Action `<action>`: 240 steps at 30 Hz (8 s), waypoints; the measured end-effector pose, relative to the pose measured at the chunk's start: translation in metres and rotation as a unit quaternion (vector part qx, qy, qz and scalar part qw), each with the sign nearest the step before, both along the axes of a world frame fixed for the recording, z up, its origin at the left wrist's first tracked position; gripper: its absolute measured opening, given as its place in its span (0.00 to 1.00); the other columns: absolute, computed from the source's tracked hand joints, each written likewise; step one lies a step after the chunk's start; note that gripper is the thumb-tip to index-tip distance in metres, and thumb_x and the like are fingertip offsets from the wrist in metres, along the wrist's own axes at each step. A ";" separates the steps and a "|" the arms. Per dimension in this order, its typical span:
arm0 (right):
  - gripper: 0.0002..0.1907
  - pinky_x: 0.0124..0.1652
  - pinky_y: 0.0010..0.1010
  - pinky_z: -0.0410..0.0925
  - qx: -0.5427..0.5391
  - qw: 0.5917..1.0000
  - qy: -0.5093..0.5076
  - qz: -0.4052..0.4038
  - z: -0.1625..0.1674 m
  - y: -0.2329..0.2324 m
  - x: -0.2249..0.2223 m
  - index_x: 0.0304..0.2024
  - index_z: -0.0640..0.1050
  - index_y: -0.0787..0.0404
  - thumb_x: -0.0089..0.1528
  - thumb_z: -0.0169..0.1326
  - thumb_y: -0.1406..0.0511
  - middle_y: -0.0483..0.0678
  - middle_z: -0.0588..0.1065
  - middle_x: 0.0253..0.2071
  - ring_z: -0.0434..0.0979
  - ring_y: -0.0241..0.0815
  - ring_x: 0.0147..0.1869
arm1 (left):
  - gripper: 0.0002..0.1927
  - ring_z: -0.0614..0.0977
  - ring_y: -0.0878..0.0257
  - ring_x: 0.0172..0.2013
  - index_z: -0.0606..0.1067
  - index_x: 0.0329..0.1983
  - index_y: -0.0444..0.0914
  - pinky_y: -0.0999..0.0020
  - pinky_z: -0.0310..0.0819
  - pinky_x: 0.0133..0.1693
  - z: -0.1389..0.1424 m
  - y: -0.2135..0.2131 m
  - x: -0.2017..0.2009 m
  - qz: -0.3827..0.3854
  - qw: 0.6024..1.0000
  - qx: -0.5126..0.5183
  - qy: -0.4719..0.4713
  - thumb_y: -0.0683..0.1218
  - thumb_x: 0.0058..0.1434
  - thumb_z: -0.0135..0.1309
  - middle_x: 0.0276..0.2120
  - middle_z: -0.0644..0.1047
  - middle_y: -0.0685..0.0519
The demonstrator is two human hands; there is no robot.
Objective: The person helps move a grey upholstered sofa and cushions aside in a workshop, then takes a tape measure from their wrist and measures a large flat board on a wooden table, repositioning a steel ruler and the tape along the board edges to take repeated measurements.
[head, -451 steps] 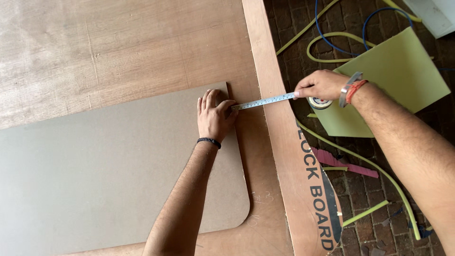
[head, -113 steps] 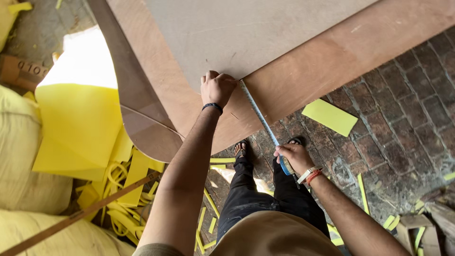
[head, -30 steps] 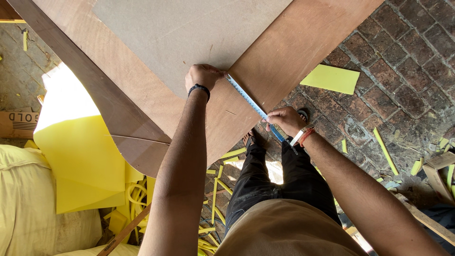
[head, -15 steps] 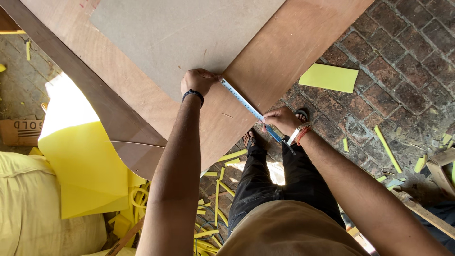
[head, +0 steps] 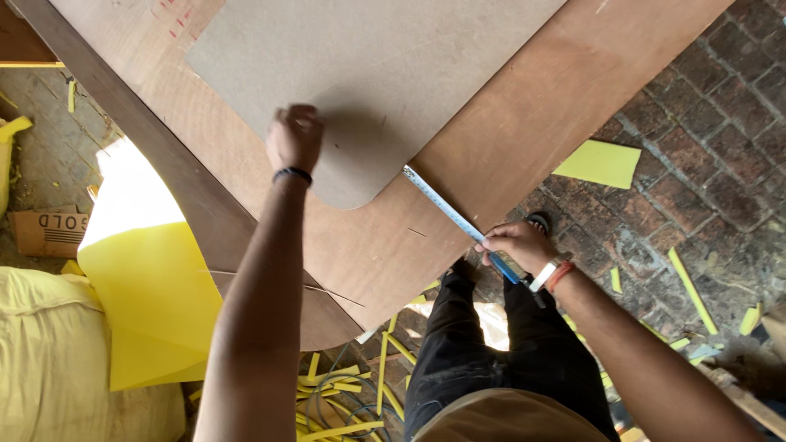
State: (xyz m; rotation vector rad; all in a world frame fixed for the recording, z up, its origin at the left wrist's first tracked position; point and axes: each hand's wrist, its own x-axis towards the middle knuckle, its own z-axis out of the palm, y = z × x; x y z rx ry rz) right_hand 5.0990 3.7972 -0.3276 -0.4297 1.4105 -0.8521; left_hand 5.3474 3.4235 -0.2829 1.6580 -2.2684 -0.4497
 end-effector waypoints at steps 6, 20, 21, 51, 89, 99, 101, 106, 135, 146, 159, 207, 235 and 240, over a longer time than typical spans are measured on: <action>0.13 0.38 0.26 0.72 0.029 0.997 0.060 0.038 0.000 0.012 0.004 0.37 0.86 0.67 0.62 0.55 0.64 0.50 0.84 0.28 0.82 0.36 0.34 | 0.32 0.72 0.45 0.56 0.76 0.55 0.46 0.47 0.70 0.55 -0.004 -0.100 0.014 0.014 0.997 -0.014 -0.076 0.58 0.50 0.74 0.59 0.69 0.47; 0.15 0.35 0.27 0.74 0.060 0.992 0.078 0.084 0.018 0.020 0.016 0.36 0.86 0.64 0.63 0.54 0.61 0.46 0.84 0.27 0.81 0.32 0.30 | 0.59 0.65 0.42 0.67 0.58 0.79 0.45 0.45 0.68 0.62 0.015 -0.173 0.031 -0.144 0.979 0.086 -0.115 0.59 0.51 0.80 0.69 0.60 0.47; 0.15 0.36 0.27 0.74 0.065 0.991 0.081 0.087 0.019 0.020 0.017 0.36 0.87 0.64 0.63 0.53 0.61 0.46 0.84 0.27 0.81 0.32 0.30 | 0.59 0.64 0.42 0.66 0.57 0.77 0.46 0.45 0.68 0.61 0.017 -0.176 0.029 -0.131 0.981 0.097 -0.109 0.60 0.49 0.80 0.69 0.59 0.47; 0.16 0.36 0.31 0.75 0.066 0.983 0.124 0.121 0.019 0.016 0.019 0.26 0.86 0.62 0.62 0.54 0.62 0.49 0.85 0.29 0.82 0.39 0.32 | 0.65 0.70 0.42 0.64 0.58 0.79 0.49 0.49 0.73 0.60 0.020 -0.192 0.024 -0.074 0.979 0.127 -0.140 0.65 0.41 0.80 0.70 0.56 0.40; 0.12 0.37 0.32 0.71 0.023 0.956 0.191 -0.223 0.095 0.057 -0.344 0.39 0.86 0.67 0.60 0.56 0.66 0.55 0.83 0.32 0.81 0.40 0.34 | 0.32 0.71 0.45 0.64 0.75 0.61 0.47 0.51 0.68 0.60 0.052 0.095 -0.331 -0.352 0.928 0.110 0.045 0.52 0.52 0.68 0.67 0.67 0.45; 0.10 0.36 0.29 0.73 -0.039 0.945 0.209 -0.249 0.135 0.017 -0.639 0.38 0.84 0.69 0.61 0.55 0.68 0.52 0.83 0.36 0.83 0.39 0.37 | 0.26 0.80 0.49 0.54 0.76 0.59 0.46 0.56 0.77 0.52 0.095 0.146 -0.550 -0.249 0.939 0.208 0.114 0.52 0.55 0.63 0.64 0.72 0.49; 0.10 0.37 0.29 0.72 -0.035 0.945 0.210 -0.247 0.130 0.002 -0.685 0.38 0.85 0.68 0.61 0.55 0.68 0.52 0.83 0.36 0.83 0.39 0.37 | 0.26 0.81 0.49 0.52 0.77 0.58 0.47 0.56 0.77 0.51 0.093 0.138 -0.579 -0.221 0.943 0.225 0.106 0.53 0.55 0.63 0.63 0.74 0.50; 0.09 0.37 0.28 0.73 -0.031 0.948 0.190 -0.252 0.118 -0.044 -0.789 0.38 0.84 0.67 0.61 0.55 0.68 0.50 0.83 0.36 0.83 0.39 0.37 | 0.24 0.79 0.51 0.57 0.78 0.56 0.46 0.57 0.75 0.55 0.075 0.090 -0.645 -0.186 0.959 0.184 0.107 0.52 0.56 0.65 0.58 0.77 0.48; 0.09 0.32 0.27 0.69 -0.003 0.990 0.138 -0.028 -0.014 -0.233 -1.313 0.33 0.85 0.68 0.61 0.59 0.67 0.49 0.81 0.28 0.78 0.35 0.31 | 0.41 0.51 0.36 0.72 0.65 0.69 0.35 0.51 0.61 0.66 0.022 -0.083 -1.274 -0.087 0.957 0.201 -0.190 0.57 0.56 0.63 0.73 0.51 0.31; 0.10 0.28 0.25 0.69 -0.016 0.991 0.134 0.020 0.000 -0.243 -1.332 0.33 0.86 0.66 0.61 0.57 0.66 0.48 0.82 0.26 0.79 0.33 0.28 | 0.43 0.55 0.45 0.73 0.63 0.72 0.43 0.49 0.54 0.69 0.017 -0.060 -1.324 -0.017 0.974 0.141 -0.175 0.58 0.55 0.64 0.74 0.55 0.41; 0.10 0.26 0.28 0.68 -0.021 0.994 0.103 0.008 -0.010 -0.242 -1.333 0.36 0.86 0.65 0.61 0.57 0.66 0.50 0.81 0.27 0.78 0.36 0.28 | 0.34 0.63 0.52 0.70 0.71 0.66 0.51 0.55 0.64 0.66 0.016 -0.087 -1.342 -0.061 0.983 0.090 -0.151 0.52 0.56 0.68 0.71 0.62 0.51; 0.10 0.46 0.33 0.75 0.007 0.997 0.058 0.041 -0.009 -0.255 -1.342 0.36 0.85 0.65 0.61 0.56 0.66 0.52 0.84 0.31 0.85 0.39 0.38 | 0.38 0.63 0.59 0.70 0.72 0.63 0.58 0.61 0.71 0.60 0.024 -0.113 -1.343 -0.059 0.975 0.137 -0.167 0.55 0.47 0.73 0.71 0.63 0.60; 0.09 0.38 0.30 0.73 0.060 0.996 0.059 0.035 0.008 -0.266 -1.339 0.35 0.86 0.66 0.60 0.58 0.67 0.52 0.84 0.31 0.84 0.39 0.35 | 0.40 0.60 0.58 0.71 0.71 0.64 0.54 0.61 0.67 0.63 0.016 -0.115 -1.340 -0.053 0.979 0.147 -0.134 0.52 0.47 0.74 0.71 0.61 0.59; 0.09 0.34 0.32 0.72 0.095 0.993 0.060 0.022 0.011 -0.267 -1.337 0.36 0.85 0.66 0.60 0.58 0.67 0.53 0.83 0.31 0.83 0.40 0.33 | 0.39 0.61 0.59 0.71 0.72 0.64 0.54 0.62 0.68 0.63 0.013 -0.115 -1.338 -0.048 0.979 0.154 -0.127 0.51 0.47 0.73 0.72 0.62 0.60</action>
